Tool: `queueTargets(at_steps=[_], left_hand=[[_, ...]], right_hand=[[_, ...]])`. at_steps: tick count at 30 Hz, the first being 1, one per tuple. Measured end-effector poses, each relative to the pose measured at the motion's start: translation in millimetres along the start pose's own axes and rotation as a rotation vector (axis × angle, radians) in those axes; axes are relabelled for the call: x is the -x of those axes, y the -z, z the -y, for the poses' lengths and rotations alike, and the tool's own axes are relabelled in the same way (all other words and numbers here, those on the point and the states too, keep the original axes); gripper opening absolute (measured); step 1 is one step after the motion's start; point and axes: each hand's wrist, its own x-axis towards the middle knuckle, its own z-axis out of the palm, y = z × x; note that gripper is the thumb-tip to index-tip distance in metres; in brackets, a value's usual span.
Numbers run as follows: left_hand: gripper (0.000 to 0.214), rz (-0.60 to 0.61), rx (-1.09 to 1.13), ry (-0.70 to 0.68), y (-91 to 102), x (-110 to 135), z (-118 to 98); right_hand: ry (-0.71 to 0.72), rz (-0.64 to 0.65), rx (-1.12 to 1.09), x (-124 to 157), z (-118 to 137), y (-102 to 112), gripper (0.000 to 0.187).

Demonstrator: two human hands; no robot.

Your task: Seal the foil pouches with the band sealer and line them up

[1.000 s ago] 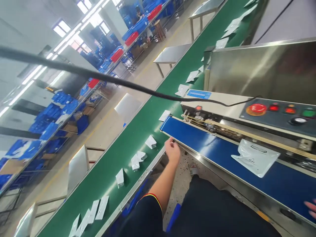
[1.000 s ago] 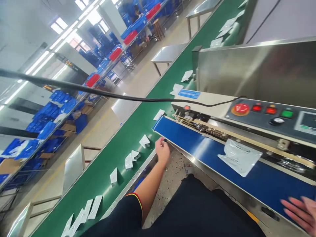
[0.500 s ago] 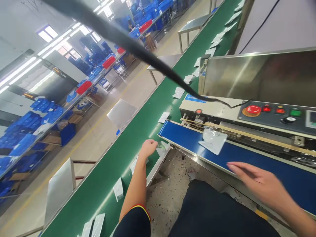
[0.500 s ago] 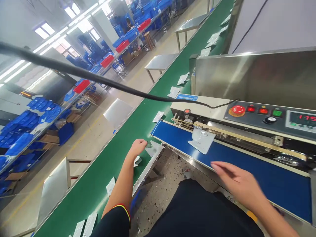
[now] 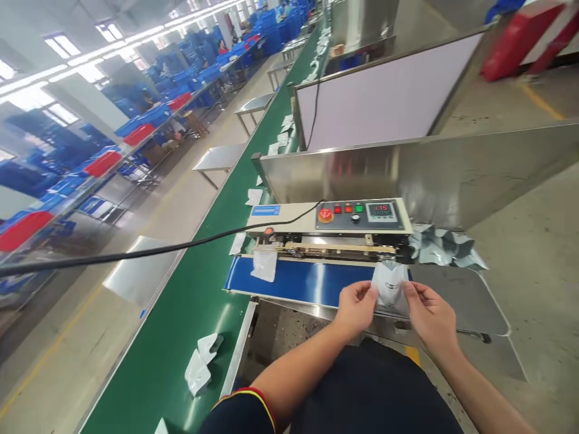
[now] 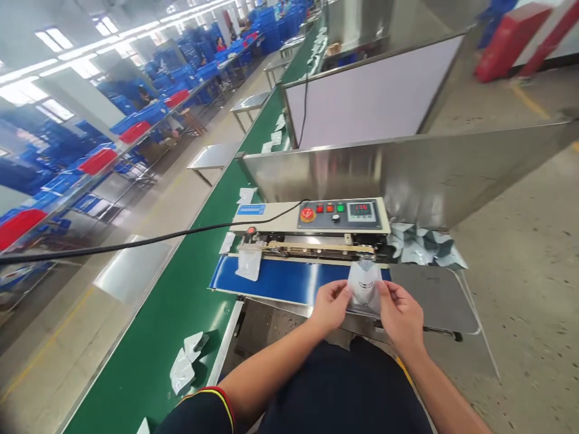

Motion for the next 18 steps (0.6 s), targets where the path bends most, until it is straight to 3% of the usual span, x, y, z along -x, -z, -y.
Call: queueTargets(at_steps=[3, 5, 9, 13, 18], left_hand=[[0.039, 0.027, -0.275, -0.081, -42.3, -21, 8], [0.039, -0.002, -0.408, -0.074, -61.1, -41, 7], [0.045, -0.107, -0.436, 0.019, -82.6, -77, 9], [0.044, -0.207, -0.393, 0.077, -76.4, -87, 19], [0.044, -0.311, -0.316, 0.092, -45.4, -75, 30]], right_hand=[[-0.123, -0.133, -0.080, -26, -17, 37, 0.067], [-0.210, -0.173, -0.098, -44, -22, 54, 0.057], [-0.357, -0.197, -0.140, -82, -21, 64, 0.043], [-0.363, -0.130, -0.151, -102, -15, 47, 0.036], [-0.378, -0.006, -0.110, -97, -9, 11, 0.032]])
